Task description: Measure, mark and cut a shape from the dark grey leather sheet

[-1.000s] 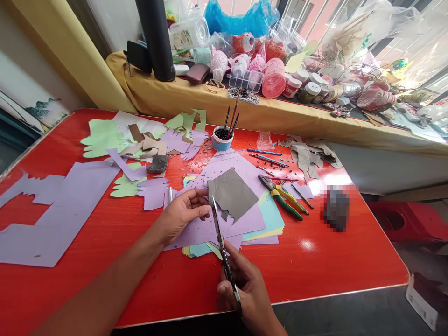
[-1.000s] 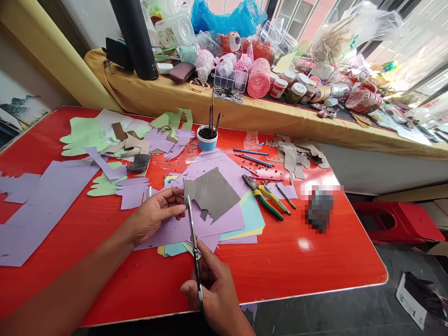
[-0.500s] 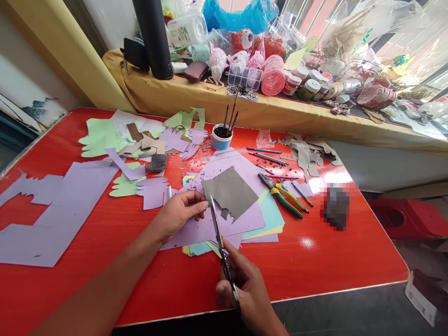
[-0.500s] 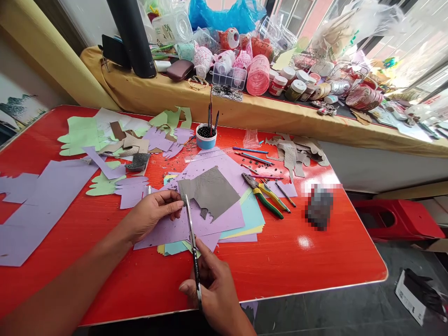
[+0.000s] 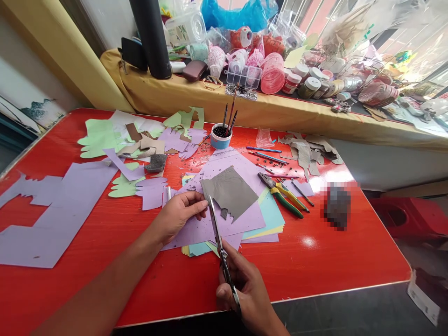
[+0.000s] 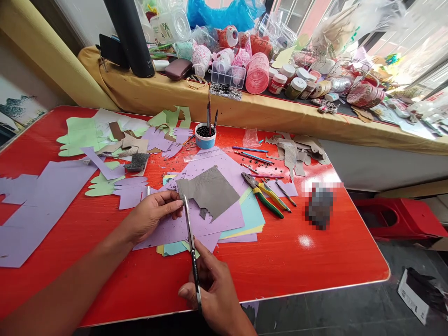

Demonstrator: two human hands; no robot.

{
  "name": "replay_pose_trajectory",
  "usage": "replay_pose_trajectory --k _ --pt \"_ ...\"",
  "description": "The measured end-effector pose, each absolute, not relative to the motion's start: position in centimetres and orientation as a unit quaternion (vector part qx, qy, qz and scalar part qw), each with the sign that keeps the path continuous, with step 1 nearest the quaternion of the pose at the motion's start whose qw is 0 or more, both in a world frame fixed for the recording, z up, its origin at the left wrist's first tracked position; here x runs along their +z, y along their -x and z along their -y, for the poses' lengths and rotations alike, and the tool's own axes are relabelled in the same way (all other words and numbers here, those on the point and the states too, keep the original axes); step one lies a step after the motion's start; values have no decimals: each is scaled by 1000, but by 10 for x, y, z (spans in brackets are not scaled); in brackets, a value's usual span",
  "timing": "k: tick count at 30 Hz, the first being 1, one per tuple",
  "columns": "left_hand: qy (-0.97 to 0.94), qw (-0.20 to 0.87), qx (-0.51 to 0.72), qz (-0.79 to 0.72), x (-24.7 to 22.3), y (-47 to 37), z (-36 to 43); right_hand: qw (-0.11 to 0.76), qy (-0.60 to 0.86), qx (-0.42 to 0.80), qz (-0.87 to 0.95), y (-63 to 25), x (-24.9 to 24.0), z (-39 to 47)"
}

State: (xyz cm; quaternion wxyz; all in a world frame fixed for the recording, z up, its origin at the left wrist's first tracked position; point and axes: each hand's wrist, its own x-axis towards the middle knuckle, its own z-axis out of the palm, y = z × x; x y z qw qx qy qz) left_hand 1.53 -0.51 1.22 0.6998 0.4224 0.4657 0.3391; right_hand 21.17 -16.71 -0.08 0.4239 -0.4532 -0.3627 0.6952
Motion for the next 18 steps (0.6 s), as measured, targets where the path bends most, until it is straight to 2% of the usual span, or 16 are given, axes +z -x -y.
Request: replay_pose_trajectory --k 18 --pt "-444 685 300 -493 20 -11 2 407 450 706 365 -214 4 165"
